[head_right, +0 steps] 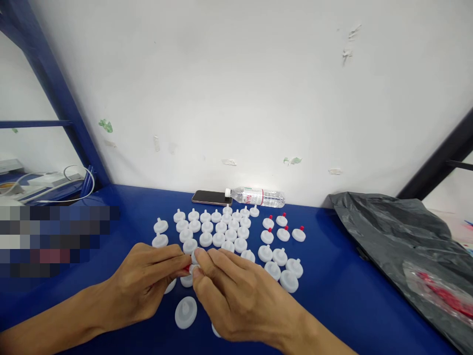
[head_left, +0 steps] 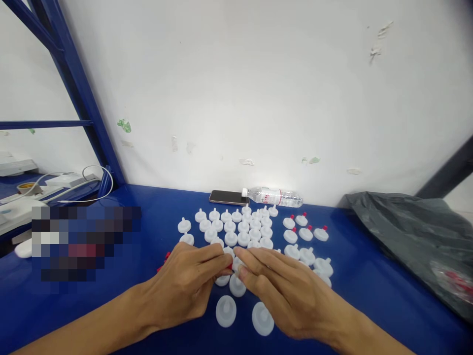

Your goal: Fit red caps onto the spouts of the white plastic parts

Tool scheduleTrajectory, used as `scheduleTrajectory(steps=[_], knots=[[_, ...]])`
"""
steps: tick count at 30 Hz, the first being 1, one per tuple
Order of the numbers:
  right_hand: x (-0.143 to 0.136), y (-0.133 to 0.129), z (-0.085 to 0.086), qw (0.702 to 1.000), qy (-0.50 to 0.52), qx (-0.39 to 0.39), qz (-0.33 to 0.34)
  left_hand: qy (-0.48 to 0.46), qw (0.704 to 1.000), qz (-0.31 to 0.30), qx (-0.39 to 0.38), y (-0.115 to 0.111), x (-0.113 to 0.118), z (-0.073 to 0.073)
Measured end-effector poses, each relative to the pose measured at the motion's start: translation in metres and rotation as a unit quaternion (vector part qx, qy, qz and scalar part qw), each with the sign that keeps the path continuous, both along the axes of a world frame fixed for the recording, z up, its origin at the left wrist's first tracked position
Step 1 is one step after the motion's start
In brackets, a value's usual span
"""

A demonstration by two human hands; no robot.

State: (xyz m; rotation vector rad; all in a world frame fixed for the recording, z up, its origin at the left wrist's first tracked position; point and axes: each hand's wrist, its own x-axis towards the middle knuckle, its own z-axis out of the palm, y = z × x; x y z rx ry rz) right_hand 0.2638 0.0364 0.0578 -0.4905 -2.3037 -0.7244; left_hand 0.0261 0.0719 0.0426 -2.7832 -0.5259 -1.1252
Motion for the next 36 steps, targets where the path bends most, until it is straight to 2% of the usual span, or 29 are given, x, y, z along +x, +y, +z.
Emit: scheduleTrajectory(steps=[3, 8, 10, 13, 15, 17, 18, 23, 26, 31, 34, 36], knots=[[-0.003, 0.001, 0.001, 1.000, 0.006, 0.006, 0.002, -0.002, 1.000, -0.001, 0.009, 0.001, 0.000, 0.000], [0.002, 0.008, 0.002, 0.999, 0.018, -0.030, -0.028, 0.012, 0.998, 0.035, -0.046, 0.010, 0.000, 0.005], [0.013, 0.014, 0.003, 0.996, 0.022, -0.071, -0.053, 0.007, 0.998, 0.039, -0.042, 0.014, -0.002, 0.007], [0.043, 0.028, 0.009, 0.983, 0.090, -0.117, -0.105, 0.020, 0.998, 0.062, -0.024, 0.022, -0.009, 0.008], [0.070, 0.040, 0.013, 0.962, 0.158, -0.139, -0.173, 0.036, 0.995, 0.088, -0.022, 0.028, -0.014, 0.009], [0.098, 0.054, 0.016, 0.917, 0.214, -0.170, -0.290, 0.049, 0.994, 0.099, -0.026, 0.033, -0.017, 0.009], [0.113, 0.061, 0.016, 0.901, 0.224, -0.184, -0.323, 0.052, 0.993, 0.100, -0.029, 0.034, -0.017, 0.009], [0.169, 0.087, 0.002, 0.842, 0.218, -0.260, -0.420, 0.059, 0.992, 0.104, -0.035, 0.038, -0.017, 0.009], [0.187, 0.097, -0.011, 0.818, 0.195, -0.314, -0.441, 0.061, 0.993, 0.099, -0.036, 0.038, -0.017, 0.009], [0.198, 0.102, -0.019, 0.808, 0.168, -0.346, -0.446, 0.067, 0.994, 0.081, -0.037, 0.036, -0.018, 0.008], [0.194, 0.100, -0.014, 0.818, 0.167, -0.325, -0.445, 0.071, 0.993, 0.088, -0.045, 0.035, -0.018, 0.008], [0.183, 0.097, -0.010, 0.837, 0.163, -0.305, -0.424, 0.078, 0.990, 0.102, -0.057, 0.035, -0.018, 0.009]])
